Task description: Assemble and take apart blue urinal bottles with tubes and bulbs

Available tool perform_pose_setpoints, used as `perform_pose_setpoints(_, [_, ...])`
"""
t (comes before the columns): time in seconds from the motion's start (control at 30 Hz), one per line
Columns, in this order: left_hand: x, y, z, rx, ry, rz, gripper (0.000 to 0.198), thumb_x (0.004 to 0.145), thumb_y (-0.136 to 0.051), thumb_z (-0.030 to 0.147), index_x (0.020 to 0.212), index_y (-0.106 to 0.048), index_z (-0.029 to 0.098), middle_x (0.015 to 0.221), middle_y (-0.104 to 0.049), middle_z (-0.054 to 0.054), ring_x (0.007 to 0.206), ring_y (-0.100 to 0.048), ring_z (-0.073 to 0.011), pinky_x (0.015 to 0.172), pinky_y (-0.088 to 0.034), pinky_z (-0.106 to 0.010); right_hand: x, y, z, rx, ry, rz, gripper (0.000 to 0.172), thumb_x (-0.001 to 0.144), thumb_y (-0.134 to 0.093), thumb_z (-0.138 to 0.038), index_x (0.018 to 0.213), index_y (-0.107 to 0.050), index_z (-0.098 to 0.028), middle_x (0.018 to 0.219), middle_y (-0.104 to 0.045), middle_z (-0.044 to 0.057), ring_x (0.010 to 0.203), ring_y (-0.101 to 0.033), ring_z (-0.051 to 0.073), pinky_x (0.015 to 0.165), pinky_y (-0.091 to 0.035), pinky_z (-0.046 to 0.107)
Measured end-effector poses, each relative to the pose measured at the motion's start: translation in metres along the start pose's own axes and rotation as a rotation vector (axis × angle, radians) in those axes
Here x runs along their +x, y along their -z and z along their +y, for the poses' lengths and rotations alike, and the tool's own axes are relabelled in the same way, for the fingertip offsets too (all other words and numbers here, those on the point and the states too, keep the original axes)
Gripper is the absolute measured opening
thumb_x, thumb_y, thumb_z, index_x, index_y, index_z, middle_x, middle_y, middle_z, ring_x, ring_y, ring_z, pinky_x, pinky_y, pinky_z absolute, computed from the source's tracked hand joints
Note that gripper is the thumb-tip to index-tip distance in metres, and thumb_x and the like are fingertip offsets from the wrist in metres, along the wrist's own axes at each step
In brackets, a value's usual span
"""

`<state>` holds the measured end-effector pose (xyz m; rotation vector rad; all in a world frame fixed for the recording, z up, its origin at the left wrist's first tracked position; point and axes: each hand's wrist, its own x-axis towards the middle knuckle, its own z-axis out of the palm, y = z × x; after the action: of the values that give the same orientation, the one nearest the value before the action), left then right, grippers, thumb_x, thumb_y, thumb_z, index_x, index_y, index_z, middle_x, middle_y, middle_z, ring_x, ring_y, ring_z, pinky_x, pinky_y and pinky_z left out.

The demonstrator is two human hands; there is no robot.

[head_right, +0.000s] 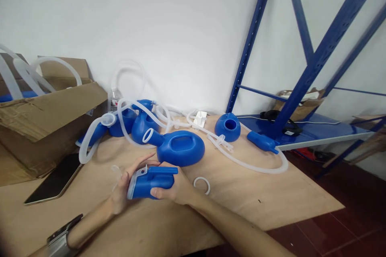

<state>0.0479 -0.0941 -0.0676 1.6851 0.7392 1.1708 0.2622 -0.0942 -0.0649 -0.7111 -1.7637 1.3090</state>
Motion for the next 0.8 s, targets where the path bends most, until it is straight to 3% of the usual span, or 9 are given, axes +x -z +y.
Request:
perform_pose_setpoints(0.07, [0.004, 0.006, 0.002, 0.061, 0.053, -0.007, 0.074, 0.098, -0.039, 0.073, 0.148, -0.056, 0.022, 0.131, -0.070, -0.012, 0.121, -0.064, -0.0352, 0.113, -0.043, -0.050, 0.004, 0.003, 0.003, 0.007, -0.039, 0.002, 0.058, 0.072, -0.085, -0.057, 0.114, -0.065, -0.023, 0.110, -0.067, 0.004, 0.100, -0.064, 0.024, 0.088, -0.052, 0.039])
perform_pose_setpoints(0.17, [0.010, 0.011, 0.013, 0.132, 0.100, -0.020, 0.049, 0.098, -0.053, 0.059, 0.127, -0.071, 0.023, 0.132, -0.071, -0.009, 0.127, -0.060, -0.0338, 0.114, -0.041, -0.045, 0.009, 0.008, 0.007, 0.016, -0.066, -0.003, 0.064, 0.069, -0.088, -0.058, 0.116, -0.063, -0.023, 0.112, -0.066, 0.004, 0.102, -0.063, 0.024, 0.090, -0.051, 0.039])
perform_pose_setpoints(0.27, [0.012, 0.010, 0.024, 0.096, 0.104, -0.031, 0.033, 0.097, -0.057, 0.048, 0.110, -0.075, 0.024, 0.131, -0.071, -0.007, 0.128, -0.060, -0.0312, 0.113, -0.042, -0.041, 0.010, 0.013, 0.011, 0.006, -0.072, 0.002, 0.072, 0.065, -0.090, -0.060, 0.119, -0.060, -0.024, 0.116, -0.064, 0.005, 0.102, -0.062, 0.024, 0.088, -0.051, 0.039])
perform_pose_setpoints(0.43, [0.012, 0.007, 0.027, 0.103, 0.062, 0.029, 0.031, 0.097, -0.057, 0.045, 0.093, -0.074, 0.021, 0.125, -0.074, -0.010, 0.118, -0.066, -0.0303, 0.108, -0.048, -0.041, 0.008, 0.015, 0.011, -0.023, -0.048, 0.034, 0.081, 0.066, -0.089, -0.063, 0.129, -0.053, -0.026, 0.119, -0.061, 0.005, 0.106, -0.062, 0.024, 0.093, -0.051, 0.041])
perform_pose_setpoints(0.53, [0.012, 0.010, 0.024, 0.107, 0.013, 0.043, 0.033, 0.094, -0.061, 0.048, 0.089, -0.076, 0.020, 0.122, -0.075, -0.013, 0.115, -0.067, -0.0319, 0.104, -0.051, -0.044, 0.008, 0.013, 0.010, -0.096, 0.032, 0.090, 0.092, 0.065, -0.092, -0.058, 0.140, -0.046, -0.027, 0.125, -0.059, 0.007, 0.117, -0.060, 0.028, 0.104, -0.048, 0.045])
perform_pose_setpoints(0.67, [0.013, 0.012, 0.021, 0.126, 0.002, 0.102, 0.033, 0.092, -0.064, 0.049, 0.089, -0.079, 0.020, 0.120, -0.075, -0.013, 0.116, -0.066, -0.0339, 0.103, -0.051, -0.047, 0.005, 0.009, 0.013, -0.307, 0.136, 0.224, 0.078, 0.081, -0.083, -0.051, 0.144, -0.044, -0.027, 0.137, -0.056, 0.012, 0.130, -0.055, 0.031, 0.113, -0.043, 0.052])
perform_pose_setpoints(0.8, [0.013, 0.008, 0.018, 0.125, 0.032, 0.160, 0.032, 0.092, -0.066, 0.050, 0.091, -0.078, 0.020, 0.117, -0.076, -0.013, 0.116, -0.067, -0.0324, 0.104, -0.051, -0.046, 0.003, 0.007, 0.013, -0.538, 0.468, 0.355, 0.091, 0.092, -0.075, -0.035, 0.160, -0.015, -0.033, 0.148, -0.047, 0.014, 0.137, -0.051, 0.032, 0.115, -0.042, 0.058])
